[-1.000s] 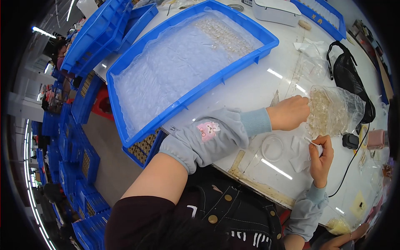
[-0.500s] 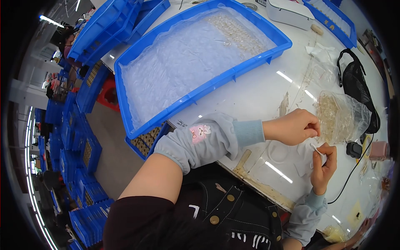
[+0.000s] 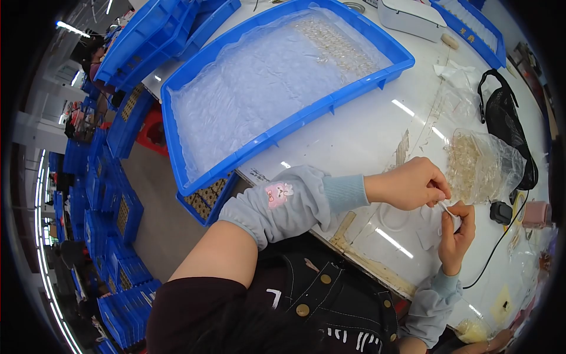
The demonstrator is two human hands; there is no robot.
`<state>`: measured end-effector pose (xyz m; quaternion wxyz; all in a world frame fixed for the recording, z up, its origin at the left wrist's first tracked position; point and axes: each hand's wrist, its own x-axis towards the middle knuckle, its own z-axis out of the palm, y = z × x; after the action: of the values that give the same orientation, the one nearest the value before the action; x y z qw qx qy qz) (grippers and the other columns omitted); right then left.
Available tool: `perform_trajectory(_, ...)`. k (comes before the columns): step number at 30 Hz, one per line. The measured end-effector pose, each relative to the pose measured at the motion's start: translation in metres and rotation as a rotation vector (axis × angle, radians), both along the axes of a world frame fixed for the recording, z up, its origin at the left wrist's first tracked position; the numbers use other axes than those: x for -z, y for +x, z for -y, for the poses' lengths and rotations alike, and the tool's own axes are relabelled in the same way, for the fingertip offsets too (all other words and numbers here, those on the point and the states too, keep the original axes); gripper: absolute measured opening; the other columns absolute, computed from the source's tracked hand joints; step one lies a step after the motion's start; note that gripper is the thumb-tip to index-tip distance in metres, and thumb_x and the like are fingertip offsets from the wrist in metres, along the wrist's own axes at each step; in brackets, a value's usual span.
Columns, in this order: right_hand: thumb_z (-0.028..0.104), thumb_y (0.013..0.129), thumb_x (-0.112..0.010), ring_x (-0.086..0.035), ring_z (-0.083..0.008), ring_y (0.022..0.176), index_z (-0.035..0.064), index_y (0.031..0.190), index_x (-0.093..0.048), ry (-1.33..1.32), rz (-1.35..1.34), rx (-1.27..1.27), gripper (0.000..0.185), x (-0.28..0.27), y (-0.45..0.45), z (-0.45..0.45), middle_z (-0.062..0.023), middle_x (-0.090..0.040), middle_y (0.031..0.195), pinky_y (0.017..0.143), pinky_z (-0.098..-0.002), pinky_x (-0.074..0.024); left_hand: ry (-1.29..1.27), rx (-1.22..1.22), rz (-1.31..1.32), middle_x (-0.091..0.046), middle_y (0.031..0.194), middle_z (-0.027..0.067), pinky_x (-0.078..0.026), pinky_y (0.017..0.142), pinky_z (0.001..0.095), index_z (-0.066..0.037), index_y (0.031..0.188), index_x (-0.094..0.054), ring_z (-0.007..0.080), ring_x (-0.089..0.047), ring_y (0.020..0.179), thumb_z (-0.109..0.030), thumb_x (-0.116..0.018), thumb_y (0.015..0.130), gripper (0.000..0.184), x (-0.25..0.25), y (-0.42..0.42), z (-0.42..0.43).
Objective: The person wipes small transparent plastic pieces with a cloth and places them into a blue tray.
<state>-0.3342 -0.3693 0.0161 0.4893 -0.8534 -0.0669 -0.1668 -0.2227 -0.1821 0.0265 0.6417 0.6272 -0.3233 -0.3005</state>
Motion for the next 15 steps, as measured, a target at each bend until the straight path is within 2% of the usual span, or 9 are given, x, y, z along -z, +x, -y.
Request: perform_trajectory(15,-0.005,0.086,-0.057,-0.037,-0.0114,0.065,0.001,0.088,-0.052,-0.036,-0.002,-0.018,0.009,-0.0024,0.0,0.001,-0.003,-0.043,0.072,0.061,-0.0263,-0.0284,0.003,0.036,-0.159,-0.071,0.076,0.0098,-0.053,0.062,0.023,0.004,0.096,-0.072,0.0118,-0.068,0.068,-0.009,-0.069,0.088,0.016,0.0014,-0.0043,0.0017)
